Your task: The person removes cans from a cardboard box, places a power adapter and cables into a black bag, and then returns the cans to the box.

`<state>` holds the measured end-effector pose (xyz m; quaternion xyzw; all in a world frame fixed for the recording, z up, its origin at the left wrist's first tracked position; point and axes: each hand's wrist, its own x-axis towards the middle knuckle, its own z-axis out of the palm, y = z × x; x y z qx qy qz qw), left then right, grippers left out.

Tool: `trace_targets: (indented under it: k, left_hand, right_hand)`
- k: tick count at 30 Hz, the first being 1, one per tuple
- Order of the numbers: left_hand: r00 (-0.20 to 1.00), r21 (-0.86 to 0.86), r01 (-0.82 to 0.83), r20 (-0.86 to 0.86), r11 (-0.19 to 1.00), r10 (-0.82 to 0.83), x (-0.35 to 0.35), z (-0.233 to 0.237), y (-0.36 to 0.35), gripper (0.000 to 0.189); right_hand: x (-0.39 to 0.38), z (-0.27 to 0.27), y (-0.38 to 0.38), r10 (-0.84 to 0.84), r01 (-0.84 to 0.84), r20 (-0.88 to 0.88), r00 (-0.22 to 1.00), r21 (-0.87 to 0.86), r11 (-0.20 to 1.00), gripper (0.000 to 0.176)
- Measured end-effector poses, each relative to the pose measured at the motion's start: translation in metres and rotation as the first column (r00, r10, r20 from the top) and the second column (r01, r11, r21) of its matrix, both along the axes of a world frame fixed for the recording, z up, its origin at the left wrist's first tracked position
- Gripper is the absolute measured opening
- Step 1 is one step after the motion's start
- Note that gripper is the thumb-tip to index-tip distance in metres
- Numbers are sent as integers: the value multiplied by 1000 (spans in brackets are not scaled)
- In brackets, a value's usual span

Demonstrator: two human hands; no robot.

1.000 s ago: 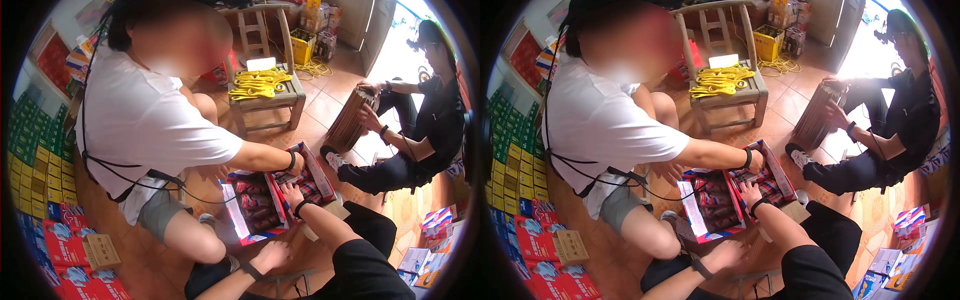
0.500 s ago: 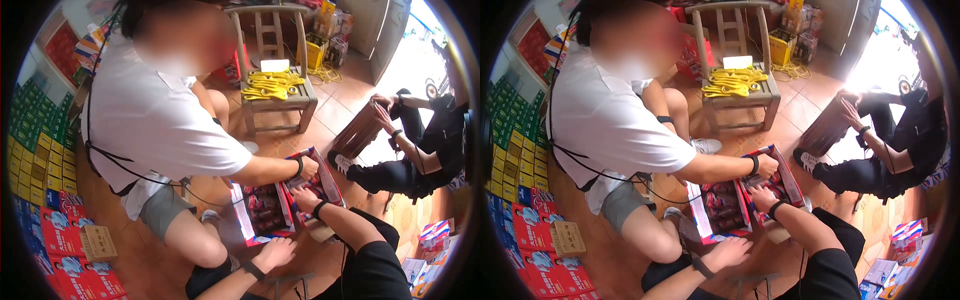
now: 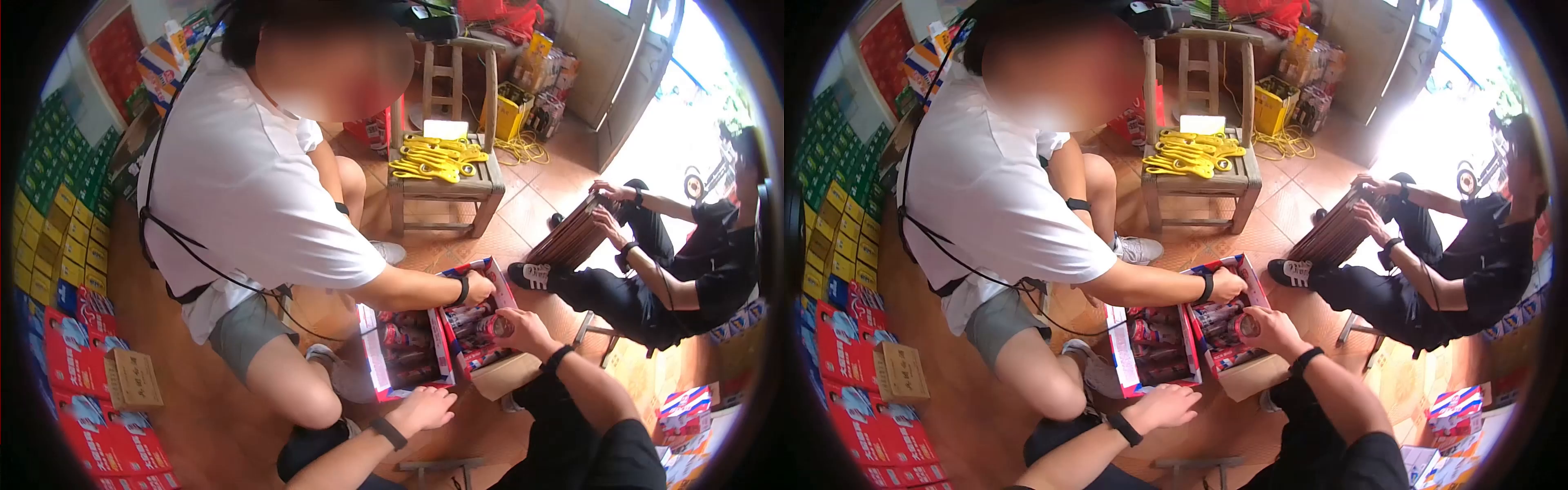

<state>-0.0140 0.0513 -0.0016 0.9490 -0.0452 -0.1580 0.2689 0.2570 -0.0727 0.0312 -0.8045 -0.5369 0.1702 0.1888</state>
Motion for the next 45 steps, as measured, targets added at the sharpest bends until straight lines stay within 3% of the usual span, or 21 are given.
trace_targets:
  k: [3,5,7,8,10,11,15,17,19,21,23,24,26,27,29,31,32,35,37,42,45]
  left_hand:
    - [976,11,-171,138,985,167,5,2,4,38]
    - [963,-33,-248,96,968,250,11,8,13,46]
    - [859,-97,-412,289,906,421,16,17,20,67]
    - [863,-85,-423,268,902,429,24,17,23,67]
    - [752,-270,-452,397,850,526,26,24,27,85]
    - [756,-443,-418,313,793,574,27,12,27,90]
    - [742,-422,-597,35,683,670,34,38,23,81]
    - [714,-383,-664,-68,642,697,32,34,21,78]
    - [653,-533,-707,-242,464,718,30,14,15,73]
    - [610,-581,-739,-360,342,706,25,1,12,70]
    - [560,-619,-755,-438,216,703,19,-14,10,65]
    - [562,-622,-752,-437,216,702,19,-14,8,65]
    - [468,-686,-717,-602,-119,647,18,-8,7,55]
    - [467,-685,-720,-601,-116,649,18,-8,8,55]
    - [397,-615,-745,-721,-260,568,14,-8,10,45]
    - [382,-598,-747,-745,-292,547,14,-6,16,35]
    - [344,-555,-762,-784,-335,517,14,-8,21,34]
    - [263,-428,-781,-886,-455,382,13,-12,31,36]
    - [215,-341,-704,-938,-623,270,17,-24,37,39]
    - [82,-222,-703,-969,-675,234,18,-41,39,37]
    - [119,-229,-734,-970,-639,212,18,-48,39,38]
  right_hand:
    - [-28,43,-1,-54,49,48,997,104,993,56]
    - [-43,61,-1,-156,132,72,985,264,956,57]
    - [-46,72,4,-135,177,-154,979,302,937,59]
    - [-46,66,9,-60,168,-295,954,358,918,60]
    - [-60,63,18,-21,251,-547,837,349,903,60]
    - [-60,61,20,-32,293,-644,764,302,907,60]
    - [-58,31,28,-17,418,-885,465,203,885,57]
    - [-51,16,32,-152,369,-873,464,34,929,60]
    - [-51,11,38,-177,324,-837,517,1,946,57]
    - [-48,19,41,-207,164,-757,620,-133,977,64]
    - [-51,-2,40,-107,190,-624,774,68,979,66]
    - [-50,0,42,-116,213,-600,791,93,973,62]
    - [-47,-2,42,-147,201,-519,842,50,978,59]
    - [-46,-3,42,-170,191,-434,885,4,982,56]
    - [-46,-6,41,-161,150,-353,922,-57,987,54]
    - [-51,-12,33,-116,75,-185,976,-211,974,50]
    - [-53,-23,29,-87,69,-123,989,-150,986,45]
    - [-55,-20,29,-96,60,-168,981,-203,977,41]
    - [-53,-27,28,-83,47,-153,985,-224,973,41]
    - [-58,-26,27,-44,1,-163,986,-254,967,40]
    - [-55,-17,28,-41,-21,-208,977,-287,958,41]
